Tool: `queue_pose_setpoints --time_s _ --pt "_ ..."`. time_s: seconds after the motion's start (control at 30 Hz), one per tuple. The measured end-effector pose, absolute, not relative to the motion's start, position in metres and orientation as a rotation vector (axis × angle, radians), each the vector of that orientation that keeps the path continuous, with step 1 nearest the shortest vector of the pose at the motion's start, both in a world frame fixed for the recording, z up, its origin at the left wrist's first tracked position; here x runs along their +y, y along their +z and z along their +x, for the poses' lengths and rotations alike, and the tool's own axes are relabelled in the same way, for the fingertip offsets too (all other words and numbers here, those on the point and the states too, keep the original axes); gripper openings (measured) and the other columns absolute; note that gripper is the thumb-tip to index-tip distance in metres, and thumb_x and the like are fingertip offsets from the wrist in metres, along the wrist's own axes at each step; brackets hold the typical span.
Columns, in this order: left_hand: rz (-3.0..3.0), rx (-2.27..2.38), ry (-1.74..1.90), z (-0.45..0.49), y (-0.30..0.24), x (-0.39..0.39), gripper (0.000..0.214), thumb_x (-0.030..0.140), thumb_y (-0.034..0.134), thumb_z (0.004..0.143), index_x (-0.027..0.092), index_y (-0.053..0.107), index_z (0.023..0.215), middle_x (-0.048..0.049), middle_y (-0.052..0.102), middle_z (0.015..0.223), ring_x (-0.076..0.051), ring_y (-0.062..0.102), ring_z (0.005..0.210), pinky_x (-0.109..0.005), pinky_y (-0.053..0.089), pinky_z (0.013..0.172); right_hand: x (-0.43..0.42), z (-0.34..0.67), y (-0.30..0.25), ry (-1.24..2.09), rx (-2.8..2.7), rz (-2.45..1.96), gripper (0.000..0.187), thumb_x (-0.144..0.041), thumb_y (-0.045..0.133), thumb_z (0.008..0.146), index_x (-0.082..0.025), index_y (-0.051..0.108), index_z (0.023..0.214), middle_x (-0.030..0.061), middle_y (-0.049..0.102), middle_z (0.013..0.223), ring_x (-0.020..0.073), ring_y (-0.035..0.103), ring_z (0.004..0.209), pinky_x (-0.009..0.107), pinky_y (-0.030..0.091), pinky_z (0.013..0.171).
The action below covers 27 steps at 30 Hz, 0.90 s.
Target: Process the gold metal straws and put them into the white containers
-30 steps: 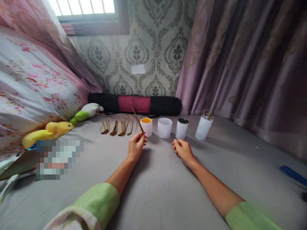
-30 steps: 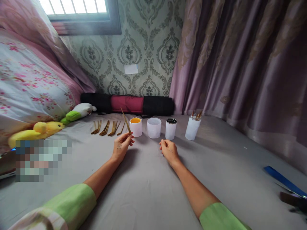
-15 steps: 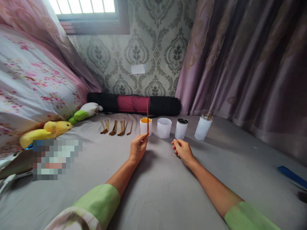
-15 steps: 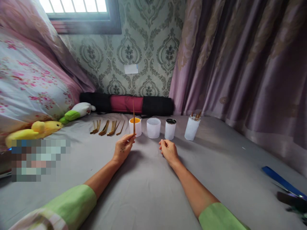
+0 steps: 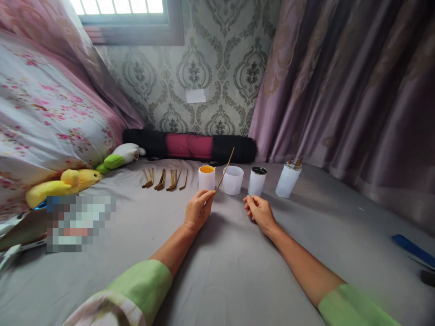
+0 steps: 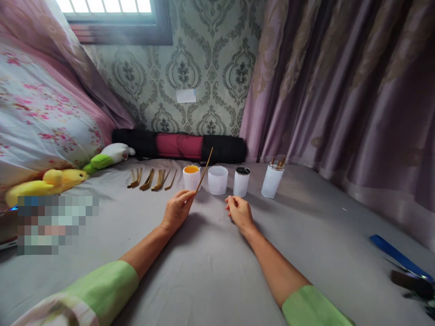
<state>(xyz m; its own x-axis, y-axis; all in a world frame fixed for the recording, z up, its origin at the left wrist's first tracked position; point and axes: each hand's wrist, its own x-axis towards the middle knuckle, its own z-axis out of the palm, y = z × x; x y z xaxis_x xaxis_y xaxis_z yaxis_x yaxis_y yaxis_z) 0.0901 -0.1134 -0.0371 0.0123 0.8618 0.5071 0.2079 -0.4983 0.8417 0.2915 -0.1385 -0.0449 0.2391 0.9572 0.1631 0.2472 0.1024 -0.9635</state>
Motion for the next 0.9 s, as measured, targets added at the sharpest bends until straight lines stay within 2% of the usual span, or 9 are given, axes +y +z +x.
queue_pose_setpoints --time_s 0.23,0.43,0.9 --pt "2.077 1.14 1.528 0.089 -0.041 -0.114 0.02 0.025 0.055 0.075 0.029 0.067 0.091 -0.0036 0.062 0.09 -0.015 0.055 0.082 -0.021 0.039 0.078 -0.141 0.291 -0.041 0.814 -1.224 -1.357 0.038 -0.049 0.046 0.073 -0.014 0.057 0.08 0.0007 0.053 0.062 0.0057 0.044 0.042 0.015 0.031 0.032" --pt "2.567 1.252 1.414 0.088 -0.045 -0.113 0.025 0.023 0.043 0.084 0.023 0.061 0.1 -0.0044 0.06 0.094 -0.014 0.054 0.084 -0.025 0.042 0.075 -0.142 0.29 -0.041 0.826 -1.224 -1.312 0.036 -0.048 0.048 0.073 -0.015 0.058 0.083 0.0012 0.054 0.064 0.0061 0.046 0.044 0.015 0.032 0.033" --pt "2.912 1.207 1.257 0.09 -0.042 -0.115 0.026 0.015 0.04 0.083 0.018 0.058 0.101 -0.0068 0.058 0.093 -0.015 0.052 0.084 -0.027 0.042 0.075 -0.146 0.283 -0.034 0.95 -1.226 -1.171 0.031 -0.041 0.054 0.071 -0.015 0.057 0.089 0.0008 0.057 0.068 0.0064 0.046 0.046 0.017 0.034 0.034"
